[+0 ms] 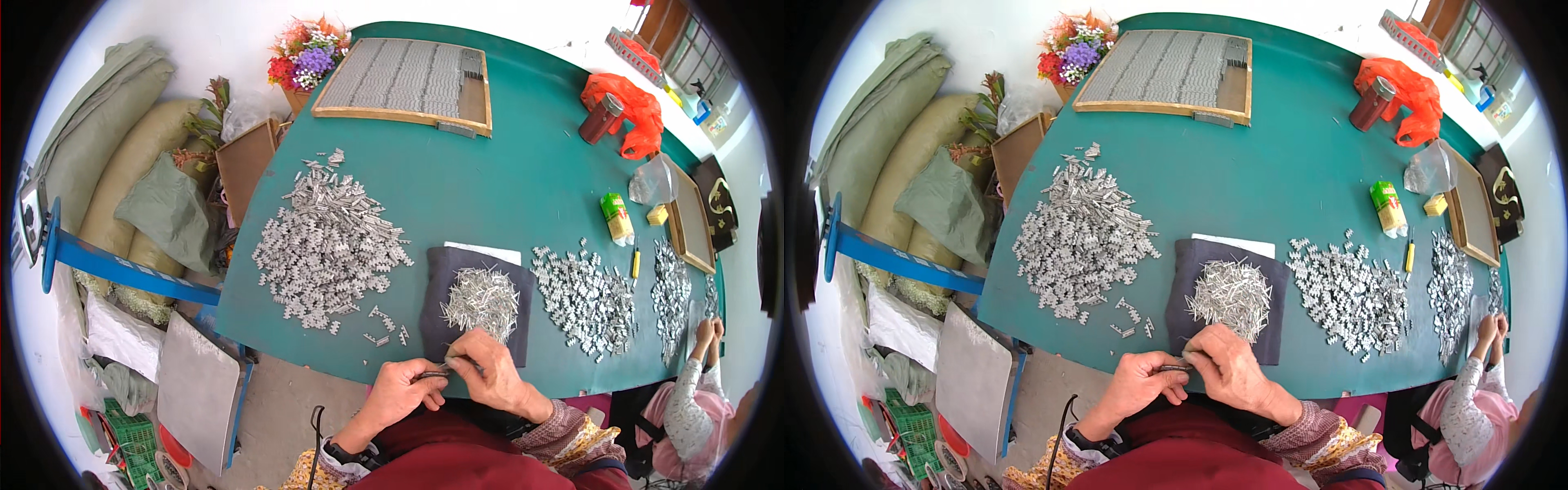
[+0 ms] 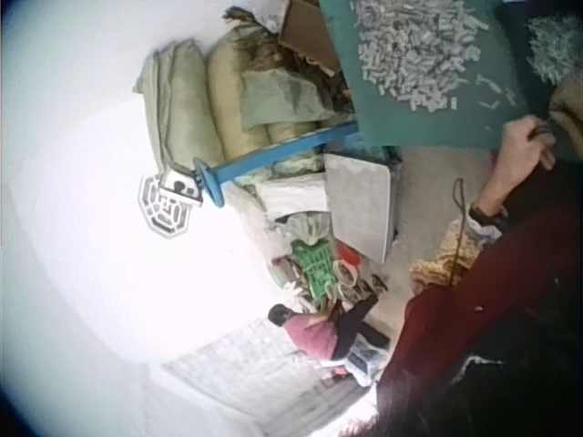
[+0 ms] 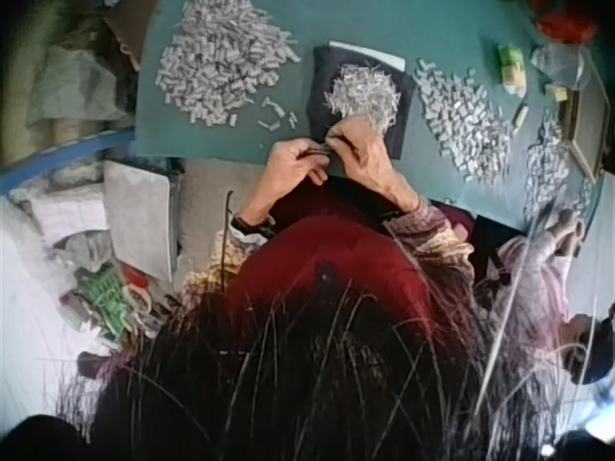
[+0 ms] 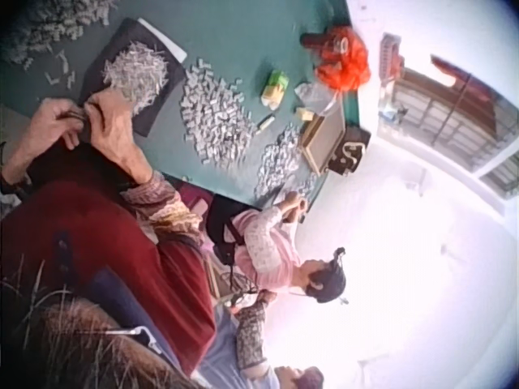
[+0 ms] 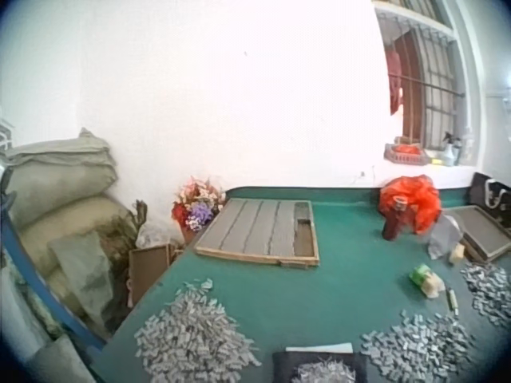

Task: Sorting and inspecting small metal toy or electronic components on a green worktable.

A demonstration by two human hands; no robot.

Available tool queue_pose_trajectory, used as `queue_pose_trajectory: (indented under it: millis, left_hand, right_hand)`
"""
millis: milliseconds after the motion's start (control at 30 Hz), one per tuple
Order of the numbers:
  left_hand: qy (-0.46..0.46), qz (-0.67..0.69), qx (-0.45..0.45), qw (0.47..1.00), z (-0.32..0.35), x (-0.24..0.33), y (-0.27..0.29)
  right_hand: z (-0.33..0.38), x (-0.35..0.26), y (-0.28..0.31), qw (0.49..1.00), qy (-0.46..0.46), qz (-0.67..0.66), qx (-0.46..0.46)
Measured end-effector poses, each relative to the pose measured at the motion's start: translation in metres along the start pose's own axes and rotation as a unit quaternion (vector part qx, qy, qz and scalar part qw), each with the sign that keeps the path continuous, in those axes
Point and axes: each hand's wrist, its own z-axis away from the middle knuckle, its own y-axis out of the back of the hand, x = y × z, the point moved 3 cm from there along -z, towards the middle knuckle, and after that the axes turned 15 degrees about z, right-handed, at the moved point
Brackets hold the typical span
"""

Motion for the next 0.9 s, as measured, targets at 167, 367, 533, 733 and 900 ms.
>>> queue_pose_trajectory:
  millis: [167, 367, 533, 733, 900]
  left_hand:
    - [-0.003, -0.045, 0.002, 0.999, -0.001, 0.001, -0.002]
    - [0.01, -0.069, 0.001, 0.998, -0.001, 0.004, -0.005]
    - [0.013, -0.089, -0.004, 0.996, 0.0, 0.007, -0.006]
    - [0.011, -0.089, -0.012, 0.996, 0.001, 0.002, -0.005]
    - [0.019, -0.105, -0.014, 0.994, 0.002, 0.002, -0.005]
  right_hand:
    - [0.003, -0.001, -0.006, 1.0, 0.016, 0.008, -0.013]
    - [0.002, -0.004, -0.005, 0.999, 0.039, 0.021, -0.016]
    - [-0.001, -0.006, -0.003, 0.997, 0.058, 0.048, -0.028]
    - [-0.004, -0.007, -0.001, 0.991, 0.101, 0.076, -0.054]
    - [-0.011, -0.008, 0.0, 0.976, 0.162, 0.116, -0.089]
